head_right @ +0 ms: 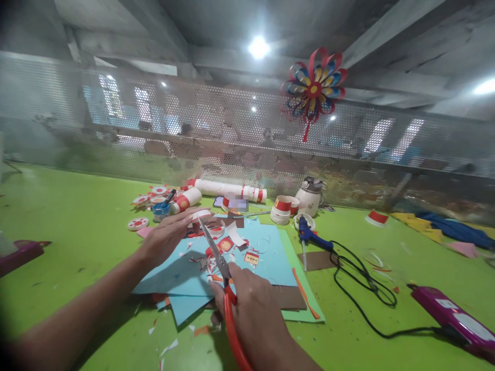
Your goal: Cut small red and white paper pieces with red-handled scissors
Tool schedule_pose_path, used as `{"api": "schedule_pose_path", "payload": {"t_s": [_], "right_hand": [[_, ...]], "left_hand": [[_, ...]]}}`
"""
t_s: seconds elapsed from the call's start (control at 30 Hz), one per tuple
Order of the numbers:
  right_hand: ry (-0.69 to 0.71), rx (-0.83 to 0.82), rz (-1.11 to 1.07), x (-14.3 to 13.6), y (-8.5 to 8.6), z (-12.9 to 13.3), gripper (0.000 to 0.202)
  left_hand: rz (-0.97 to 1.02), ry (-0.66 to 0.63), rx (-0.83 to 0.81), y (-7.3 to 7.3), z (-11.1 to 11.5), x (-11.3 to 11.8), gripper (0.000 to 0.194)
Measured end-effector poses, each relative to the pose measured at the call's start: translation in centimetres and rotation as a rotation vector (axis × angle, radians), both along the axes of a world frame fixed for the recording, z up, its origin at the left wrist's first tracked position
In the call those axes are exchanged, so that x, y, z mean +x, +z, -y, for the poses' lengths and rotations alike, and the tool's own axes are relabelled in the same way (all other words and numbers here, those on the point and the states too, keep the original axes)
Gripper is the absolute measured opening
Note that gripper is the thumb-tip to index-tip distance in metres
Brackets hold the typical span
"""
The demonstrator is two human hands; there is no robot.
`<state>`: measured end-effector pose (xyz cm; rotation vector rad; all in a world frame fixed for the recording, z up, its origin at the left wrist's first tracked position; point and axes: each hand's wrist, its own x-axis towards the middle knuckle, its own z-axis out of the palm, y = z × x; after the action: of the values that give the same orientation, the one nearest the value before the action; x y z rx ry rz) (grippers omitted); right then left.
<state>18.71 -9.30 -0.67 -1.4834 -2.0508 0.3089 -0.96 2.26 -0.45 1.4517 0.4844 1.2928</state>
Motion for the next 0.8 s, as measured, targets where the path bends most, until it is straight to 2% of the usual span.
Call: {"api": "schedule_pose_path", "payload": {"t_s": [0.33, 0.53, 0.63, 0.8], "right_hand": [[0.013, -0.046, -0.081, 0.1, -0.2, -0.4, 0.023], [0.127, -0.258, -0.282, -0.1, 1.0, -0.6, 0.023], [0.195, -0.346, -0.361, 0.1, 1.3, -0.2, 0.020], [0.143, -0.415, -0.470, 1.0, 1.9, 0.6, 0.022]], "left_hand": [[-0.061, -0.041, -0.049, 0.4, 0.4, 0.2, 0.040], [-0.034, -0.074, -0.093, 0.3, 0.1, 0.0, 0.037], [0.048, -0.117, -0.125, 0.3, 0.0, 0.0, 0.035], [0.162, -0.203, -0.137, 0.5, -0.2, -0.4, 0.034]]}}
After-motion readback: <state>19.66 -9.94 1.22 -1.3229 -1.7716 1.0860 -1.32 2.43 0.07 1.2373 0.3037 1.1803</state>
